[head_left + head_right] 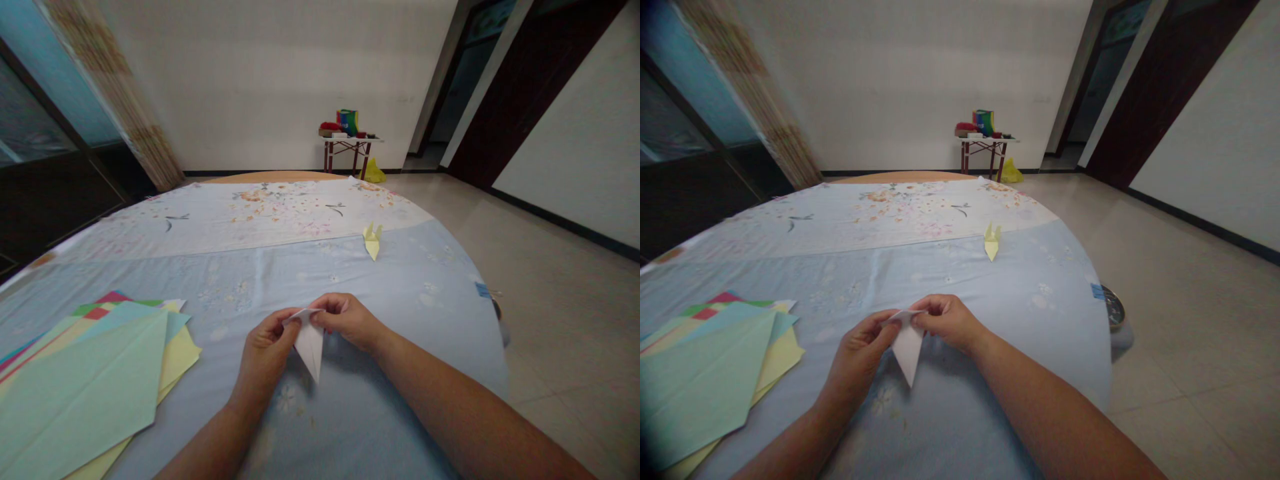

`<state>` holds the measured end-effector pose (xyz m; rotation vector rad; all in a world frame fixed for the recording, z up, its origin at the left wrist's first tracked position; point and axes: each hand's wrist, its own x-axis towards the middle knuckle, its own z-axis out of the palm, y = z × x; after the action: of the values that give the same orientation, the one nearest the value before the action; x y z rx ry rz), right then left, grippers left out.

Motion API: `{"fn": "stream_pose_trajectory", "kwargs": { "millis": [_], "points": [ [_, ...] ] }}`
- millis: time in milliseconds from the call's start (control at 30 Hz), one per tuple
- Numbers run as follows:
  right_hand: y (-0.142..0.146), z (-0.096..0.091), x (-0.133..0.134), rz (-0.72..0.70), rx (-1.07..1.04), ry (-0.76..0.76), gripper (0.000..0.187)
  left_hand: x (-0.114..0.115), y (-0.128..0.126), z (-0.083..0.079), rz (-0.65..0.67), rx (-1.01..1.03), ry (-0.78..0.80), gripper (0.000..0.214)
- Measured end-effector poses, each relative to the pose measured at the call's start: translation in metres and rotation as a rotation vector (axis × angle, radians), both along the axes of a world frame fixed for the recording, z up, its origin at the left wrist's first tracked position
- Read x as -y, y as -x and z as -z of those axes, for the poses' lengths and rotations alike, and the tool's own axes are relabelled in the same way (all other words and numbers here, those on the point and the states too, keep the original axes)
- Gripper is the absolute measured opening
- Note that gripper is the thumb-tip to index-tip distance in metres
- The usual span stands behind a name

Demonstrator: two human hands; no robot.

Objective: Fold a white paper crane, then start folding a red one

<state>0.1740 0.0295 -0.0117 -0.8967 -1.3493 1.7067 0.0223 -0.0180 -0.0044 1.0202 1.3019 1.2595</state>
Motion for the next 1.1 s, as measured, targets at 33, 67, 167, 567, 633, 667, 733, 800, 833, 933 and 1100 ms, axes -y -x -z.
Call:
{"fn": "stream_pose_trajectory", "kwargs": {
  "millis": [33,67,167,567,633,667,733,800,833,933,1100],
  "points": [
    [0.001,0.000,0.000,0.006,-0.005,0.002,0.020,0.000,-0.001,-0.001,-0.006,0.015,0.001,0.021],
    [0.001,0.001,0.000,0.009,-0.014,0.004,0.021,0.001,-0.001,-0.001,-0.008,0.033,0.001,0.021],
    [0.003,0.004,-0.001,0.019,-0.046,0.021,0.018,0.001,-0.001,0.000,-0.007,0.066,0.001,0.020],
    [-0.006,0.001,-0.003,-0.034,0.022,0.070,0.012,0.001,0.006,0.000,0.215,0.095,0.037,0.037],
    [-0.009,0.000,-0.004,-0.070,0.043,0.037,0.014,0.000,0.006,0.000,0.207,0.049,0.044,0.038],
    [-0.010,0.000,-0.004,-0.095,0.041,0.028,0.016,0.000,0.006,0.000,0.181,-0.002,0.056,0.036],
    [-0.011,-0.001,-0.004,-0.124,0.019,0.029,0.021,0.000,0.006,-0.001,0.116,-0.100,0.066,0.030],
    [-0.012,-0.002,-0.005,-0.102,0.025,0.028,0.025,0.001,0.005,-0.002,0.075,-0.134,0.054,0.028],
    [-0.012,-0.002,-0.005,-0.083,0.050,0.019,0.027,0.001,0.004,-0.003,0.064,-0.126,0.044,0.028],
    [-0.011,-0.001,-0.005,-0.067,0.146,-0.028,0.028,0.003,0.002,-0.006,0.059,-0.081,0.025,0.035],
    [-0.012,0.002,-0.006,-0.060,0.142,-0.063,0.029,0.002,0.004,-0.004,0.086,-0.097,0.062,0.039]
  ]
}}
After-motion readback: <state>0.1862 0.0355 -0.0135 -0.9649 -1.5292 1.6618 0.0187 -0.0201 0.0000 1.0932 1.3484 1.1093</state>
